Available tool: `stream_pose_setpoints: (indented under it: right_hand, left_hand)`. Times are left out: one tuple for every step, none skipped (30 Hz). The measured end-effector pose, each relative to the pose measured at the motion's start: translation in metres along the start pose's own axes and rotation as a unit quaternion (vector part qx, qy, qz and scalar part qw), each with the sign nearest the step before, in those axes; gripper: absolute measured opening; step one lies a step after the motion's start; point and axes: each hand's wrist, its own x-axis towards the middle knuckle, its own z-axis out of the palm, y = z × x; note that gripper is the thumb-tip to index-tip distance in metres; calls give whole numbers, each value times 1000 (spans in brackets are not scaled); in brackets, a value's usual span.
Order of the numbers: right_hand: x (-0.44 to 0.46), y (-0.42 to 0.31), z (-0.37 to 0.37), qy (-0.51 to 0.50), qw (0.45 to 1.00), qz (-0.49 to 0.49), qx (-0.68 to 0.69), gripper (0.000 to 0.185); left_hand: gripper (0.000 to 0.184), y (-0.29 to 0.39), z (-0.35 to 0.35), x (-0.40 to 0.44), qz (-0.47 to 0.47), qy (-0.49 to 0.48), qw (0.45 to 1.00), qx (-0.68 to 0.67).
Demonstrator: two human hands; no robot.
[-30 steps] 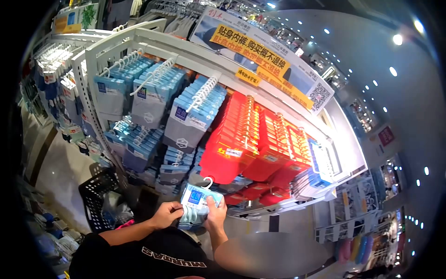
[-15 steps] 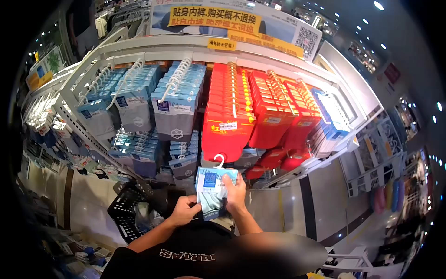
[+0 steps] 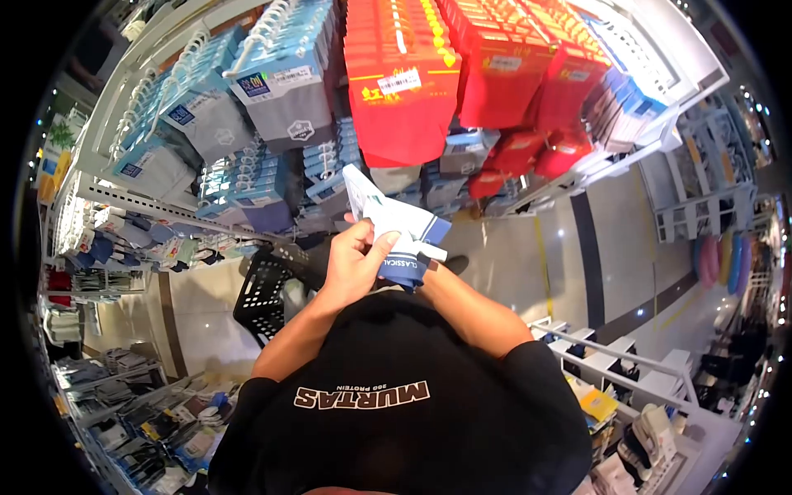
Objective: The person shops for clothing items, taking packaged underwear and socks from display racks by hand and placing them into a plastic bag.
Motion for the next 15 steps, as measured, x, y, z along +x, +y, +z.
stream_pose_setpoints:
  right_hand:
    - [2,3,-1,1,1000,5,16,50]
    - [3,2,-14,-25,998,42,49,49]
    - [12,6,-26,-158,971,69,166,50]
    - [20,10,-37,-282,915,121,261,50]
    - [15,-1,-41,-226,956,122,141,45]
    - [11,-7,-32,-121,991,36,37,40]
    - [9,-10,-25,-18,996,-52,-69,35]
    - [11,-14,-31,-8,981,-113,-156,26]
    - [5,-17,-14,18,977,-159,-143,25]
    - [5,-21,-13,1,965,-199,-171,25]
    - [5,-25,-11,-14,950,-239,-198,25]
    - [6,-27,-6,-19,939,-261,-225,26]
    - [6,-30,0,-25,925,-283,-252,26]
    - [6,-33,7,-30,910,-307,-278,27]
    - [9,-37,15,-37,901,-320,-290,26]
  left_hand:
    - [20,-4,-1,-3,-3,8,999,-31]
    - [17,-4,-3,-6,-16,9,999,-41]
    - [15,-2,-6,-11,-28,12,998,-51]
    - [13,-1,-8,-17,-38,19,997,-63]
    - [14,0,-9,-22,-47,31,994,-97]
    - [15,0,-11,-27,-51,47,989,-129]
    - [17,0,-15,-33,-52,66,984,-160]
    - [20,-14,-23,-41,-42,57,986,-152]
    - [22,-18,-32,-46,-50,67,981,-177]
    - [25,-21,-38,-51,-58,75,974,-203]
    - [27,-26,-40,-55,-66,81,967,-231]
    - [33,-35,-37,-57,-66,87,957,-268]
    - [29,-67,-46,-63,-48,70,983,-161]
    - [27,-55,-45,-61,-60,81,989,-109]
    - [25,-42,-44,-59,-75,92,991,-58]
